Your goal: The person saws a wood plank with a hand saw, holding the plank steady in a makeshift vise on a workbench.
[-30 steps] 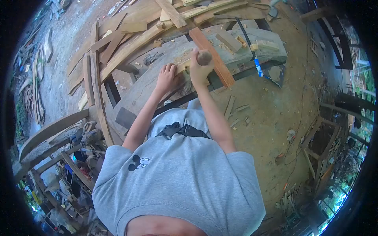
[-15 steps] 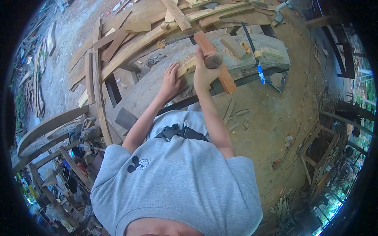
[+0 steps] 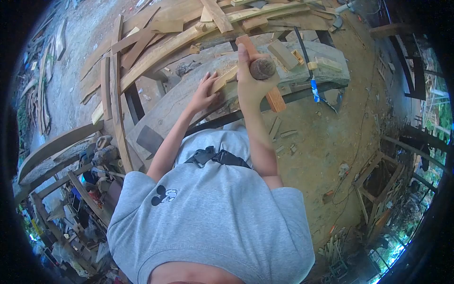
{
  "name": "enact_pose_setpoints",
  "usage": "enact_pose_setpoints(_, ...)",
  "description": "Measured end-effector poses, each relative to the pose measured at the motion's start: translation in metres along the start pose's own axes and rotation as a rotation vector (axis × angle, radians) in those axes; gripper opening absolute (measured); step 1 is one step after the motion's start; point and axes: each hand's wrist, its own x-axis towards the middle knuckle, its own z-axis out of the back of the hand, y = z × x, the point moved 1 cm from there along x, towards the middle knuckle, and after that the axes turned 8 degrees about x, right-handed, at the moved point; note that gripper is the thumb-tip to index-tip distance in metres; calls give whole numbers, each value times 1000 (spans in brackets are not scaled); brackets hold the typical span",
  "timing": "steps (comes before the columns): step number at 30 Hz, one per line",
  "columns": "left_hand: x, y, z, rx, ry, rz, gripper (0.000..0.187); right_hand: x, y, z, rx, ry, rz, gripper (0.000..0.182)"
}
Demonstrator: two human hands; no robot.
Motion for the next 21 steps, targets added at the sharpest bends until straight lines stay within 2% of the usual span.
enact_pose_setpoints(1, 0, 0, 0, 2, -3, -4, 56, 0, -7, 0, 0, 1, -1, 29)
enact_pose_setpoints(3, 0, 1, -1, 3, -5, -7, 57, 0, -32, 3, -165, -6, 180, 30)
enact_pose_setpoints(4, 0, 2, -2, 4, -4, -9, 57, -1, -43, 5, -165, -6, 183, 30)
enact_pose_setpoints(7, 0, 0, 0, 15, 0, -10, 58, 0, -55, 6, -196, 41, 145, 30)
enact_pose_setpoints(12, 0, 1, -1, 5, -16, -10, 58, 10, -12, -5, -62, -74, 87, 31)
enact_pose_setpoints(16, 0, 0, -1, -1, -26, -16, 58, 0, -55, 3, -142, -142, 77, 32)
enact_pose_setpoints(19, 0, -2, -1, 31, -27, 7, 58, -1, -67, 5, -170, -67, 91, 33)
enact_pose_setpoints(21, 0, -1, -2, 15, -37, 11, 58, 4, -51, 5, -88, -153, 3, 33)
